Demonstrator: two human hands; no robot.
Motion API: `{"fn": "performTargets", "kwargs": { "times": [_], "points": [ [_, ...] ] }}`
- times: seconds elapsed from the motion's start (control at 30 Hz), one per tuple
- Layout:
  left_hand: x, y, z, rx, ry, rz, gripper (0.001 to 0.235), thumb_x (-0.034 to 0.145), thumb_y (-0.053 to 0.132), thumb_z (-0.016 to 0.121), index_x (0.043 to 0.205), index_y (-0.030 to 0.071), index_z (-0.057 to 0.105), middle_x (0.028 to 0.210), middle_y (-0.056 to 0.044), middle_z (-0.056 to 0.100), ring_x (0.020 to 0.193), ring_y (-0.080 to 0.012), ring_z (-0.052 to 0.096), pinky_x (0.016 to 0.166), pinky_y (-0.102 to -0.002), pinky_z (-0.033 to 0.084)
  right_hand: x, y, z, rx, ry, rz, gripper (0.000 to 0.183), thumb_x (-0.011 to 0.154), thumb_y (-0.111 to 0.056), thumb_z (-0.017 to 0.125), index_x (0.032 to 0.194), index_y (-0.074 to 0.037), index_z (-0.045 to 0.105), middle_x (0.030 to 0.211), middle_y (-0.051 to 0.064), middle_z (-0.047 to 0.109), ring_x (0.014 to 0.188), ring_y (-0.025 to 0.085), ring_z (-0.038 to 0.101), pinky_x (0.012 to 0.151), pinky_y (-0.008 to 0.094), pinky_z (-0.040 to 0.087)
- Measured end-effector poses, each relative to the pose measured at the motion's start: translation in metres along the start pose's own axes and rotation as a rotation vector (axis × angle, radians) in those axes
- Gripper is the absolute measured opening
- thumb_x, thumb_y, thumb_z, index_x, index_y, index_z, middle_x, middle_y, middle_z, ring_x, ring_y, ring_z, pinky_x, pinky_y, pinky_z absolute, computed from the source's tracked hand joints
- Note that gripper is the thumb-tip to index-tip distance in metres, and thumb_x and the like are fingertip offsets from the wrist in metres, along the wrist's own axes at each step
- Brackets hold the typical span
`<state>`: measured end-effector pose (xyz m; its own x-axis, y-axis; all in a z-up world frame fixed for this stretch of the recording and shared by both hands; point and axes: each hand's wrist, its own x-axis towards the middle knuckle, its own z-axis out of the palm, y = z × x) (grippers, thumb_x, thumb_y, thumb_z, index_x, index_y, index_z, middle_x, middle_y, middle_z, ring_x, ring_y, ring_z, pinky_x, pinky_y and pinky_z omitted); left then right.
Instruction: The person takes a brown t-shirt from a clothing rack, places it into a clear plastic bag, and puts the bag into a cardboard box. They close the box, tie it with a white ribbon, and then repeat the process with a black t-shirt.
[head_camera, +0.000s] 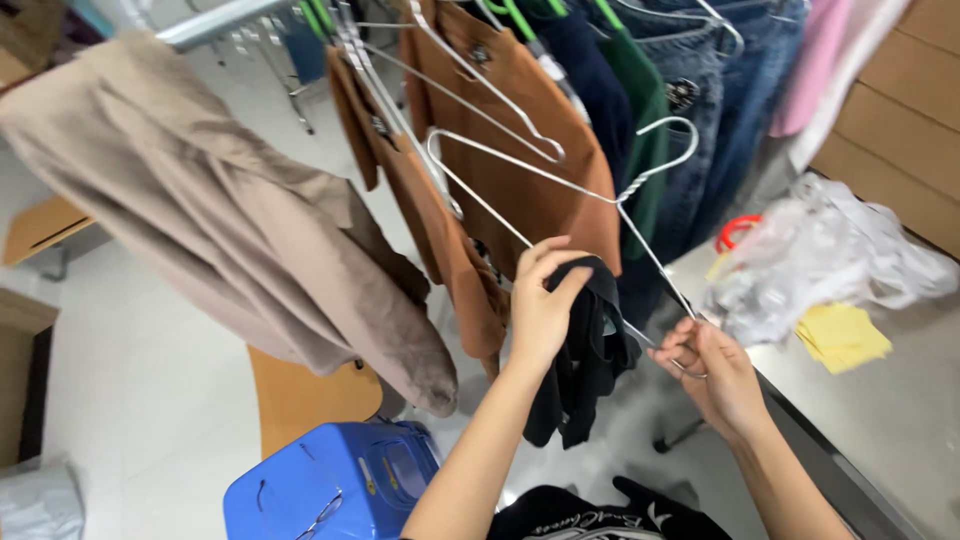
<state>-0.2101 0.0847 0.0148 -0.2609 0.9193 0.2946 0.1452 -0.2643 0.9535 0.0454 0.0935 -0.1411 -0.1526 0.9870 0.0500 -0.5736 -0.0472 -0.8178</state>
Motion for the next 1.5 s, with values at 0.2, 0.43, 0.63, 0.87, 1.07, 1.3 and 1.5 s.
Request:
{"fn": "performTargets", "kwargs": {
  "times": [0.2, 0.43, 0.63, 0.87, 1.07, 1.3, 1.5],
  "points": [
    [-0.004, -0.005, 0.027, 0.033, -0.004, -0.126, 0.021, 0.093, 0.026, 0.080, 0.113, 0.022, 0.083, 0.143, -0.007, 0.060, 0.135, -0.0322, 0.060, 0.116, -0.046, 0.045, -0.023, -0.012, -0.024, 0.152, -0.007, -0.041, 0.031, 0.118, -0.028, 0.047, 0.129, -0.003, 0.061, 0.103, 0.016, 0.074, 0.097, 0.030, 0.079, 0.095, 0.051, 0.061],
    [-0.005, 0.020, 0.031, -0.016, -0.179, -0.022, 0.017, 0.097, 0.023, 0.078, 0.113, 0.025, 0.082, 0.109, -0.001, 0.081, 0.109, -0.0185, 0.075, 0.095, -0.034, 0.059, -0.030, -0.020, -0.010, -0.156, -0.120, 0.021, 0.032, 0.112, -0.014, 0.052, 0.133, 0.005, 0.064, 0.075, 0.013, 0.062, 0.077, 0.026, 0.069, 0.075, 0.034, 0.051],
    [-0.004, 0.014, 0.009, 0.139, -0.314, 0.130, 0.015, 0.100, 0.018, 0.074, 0.113, 0.022, 0.080, 0.105, -0.003, 0.079, 0.108, -0.0259, 0.076, 0.096, -0.039, 0.058, -0.010, -0.062, 0.033, -0.245, -0.247, 0.039, 0.055, 0.095, -0.001, 0.067, 0.149, 0.004, 0.060, 0.086, 0.014, 0.066, 0.082, 0.021, 0.065, 0.077, 0.034, 0.053],
    [-0.026, 0.025, -0.001, 0.216, -0.359, 0.154, 0.015, 0.090, 0.015, 0.080, 0.106, 0.016, 0.078, 0.109, -0.010, 0.076, 0.105, -0.0350, 0.074, 0.092, -0.047, 0.060, 0.039, -0.114, 0.094, 0.148, -0.131, 0.114, 0.045, 0.113, -0.048, 0.047, 0.141, -0.016, 0.064, 0.085, -0.004, 0.037, 0.072, 0.008, 0.039, 0.066, 0.022, 0.033],
    [-0.025, 0.056, -0.008, 0.281, -0.199, -0.080, 0.015, 0.082, 0.019, 0.069, 0.079, 0.016, 0.055, 0.115, 0.002, 0.085, 0.107, -0.0116, 0.079, 0.092, -0.027, 0.056, 0.023, -0.156, 0.129, -0.005, 0.339, -0.104, 0.023, 0.103, -0.028, 0.055, 0.081, -0.021, 0.053, 0.063, -0.007, 0.017, 0.056, 0.007, 0.013, 0.055, 0.025, 0.013],
    [-0.022, 0.065, -0.006, 0.369, -0.133, -0.247, 0.024, 0.087, 0.023, 0.068, 0.073, 0.014, 0.051, 0.064, 0.007, 0.053, 0.061, -0.0110, 0.042, 0.064, -0.031, 0.040, 0.014, -0.135, 0.138, 0.143, 0.430, -0.199, 0.025, 0.103, -0.026, 0.051, 0.079, -0.019, 0.045, 0.061, -0.007, 0.019, 0.054, 0.008, 0.015, 0.051, 0.027, 0.011],
    [-0.025, 0.066, -0.006, 0.320, -0.157, -0.237, 0.027, 0.087, 0.020, 0.071, 0.072, 0.015, 0.049, 0.063, 0.007, 0.046, 0.062, -0.0105, 0.033, 0.062, -0.030, 0.033, 0.021, -0.104, 0.146, 0.155, 0.486, -0.431, 0.032, 0.107, -0.019, 0.044, 0.076, -0.014, 0.040, 0.063, -0.002, 0.021, 0.057, 0.011, 0.016, 0.054, 0.031, 0.015]
  ]
}}
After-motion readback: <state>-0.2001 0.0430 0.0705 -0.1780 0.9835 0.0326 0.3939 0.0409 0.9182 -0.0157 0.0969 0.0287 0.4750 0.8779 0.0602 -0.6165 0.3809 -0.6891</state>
